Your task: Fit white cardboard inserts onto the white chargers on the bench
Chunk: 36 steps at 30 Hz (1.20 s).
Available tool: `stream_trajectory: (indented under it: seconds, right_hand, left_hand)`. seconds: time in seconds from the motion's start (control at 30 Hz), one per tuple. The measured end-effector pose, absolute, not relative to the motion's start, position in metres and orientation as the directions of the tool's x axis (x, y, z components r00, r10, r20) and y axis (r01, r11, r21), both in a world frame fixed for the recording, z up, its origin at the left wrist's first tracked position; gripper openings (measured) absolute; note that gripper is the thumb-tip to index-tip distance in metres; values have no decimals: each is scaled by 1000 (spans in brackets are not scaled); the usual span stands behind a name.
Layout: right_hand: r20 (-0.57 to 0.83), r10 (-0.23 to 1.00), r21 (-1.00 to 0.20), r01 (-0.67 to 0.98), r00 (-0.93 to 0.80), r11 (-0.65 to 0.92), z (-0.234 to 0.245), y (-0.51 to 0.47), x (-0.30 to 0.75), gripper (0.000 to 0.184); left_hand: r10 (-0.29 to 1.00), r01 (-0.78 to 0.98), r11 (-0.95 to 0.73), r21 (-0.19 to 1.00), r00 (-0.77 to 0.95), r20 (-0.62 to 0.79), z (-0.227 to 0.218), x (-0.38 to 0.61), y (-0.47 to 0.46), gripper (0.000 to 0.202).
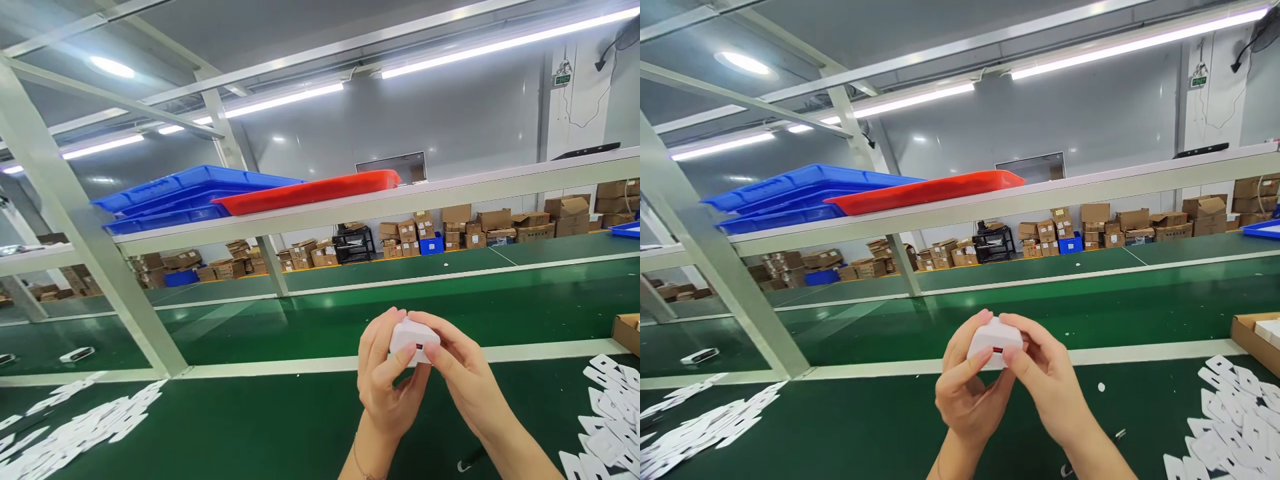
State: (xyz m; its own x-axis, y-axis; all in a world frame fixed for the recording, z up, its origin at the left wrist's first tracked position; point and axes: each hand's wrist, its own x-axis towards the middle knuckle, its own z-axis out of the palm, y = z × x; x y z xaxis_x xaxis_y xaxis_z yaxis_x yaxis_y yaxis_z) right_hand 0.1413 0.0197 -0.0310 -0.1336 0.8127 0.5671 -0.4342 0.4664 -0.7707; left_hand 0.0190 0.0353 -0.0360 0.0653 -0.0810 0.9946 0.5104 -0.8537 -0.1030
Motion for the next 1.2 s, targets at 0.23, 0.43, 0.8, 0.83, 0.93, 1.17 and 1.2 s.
stream_trajectory:
  seconds: [0.23,0.43,0.8,0.83,0.93,1.17,1.2]
  right_hand:
    - [653,750,-752,-208,-104,626,-25,22,175,39]
    - [715,681,-698,-117,-157,706,-25,20,181,39]
    - [844,535,-537,-94,-44,839,-25,9,168,20]
    - [845,534,-535,-91,-40,840,-25,9,168,19]
    - [826,563,-562,-106,-16,821,-26,12,168,21]
    - [808,588,-581,-130,30,804,-31,23,164,21]
    - [809,587,-578,-137,29,804,-31,24,164,20]
  left_hand:
    - [642,2,-766,643,39,766,-26,17,26,38]
    - [760,-328,-535,779,216,613,-16,15,24,46]
    - [745,-362,-562,744,169,645,-15,23,14,45]
    - [748,-367,-556,746,171,641,-16,25,14,45]
    - [759,-358,-558,749,144,635,-18,30,14,44]
    - [828,-349,-533,770,-26,561,-27,42,18,32]
    - [829,-354,-534,768,-39,558,-28,43,18,32]
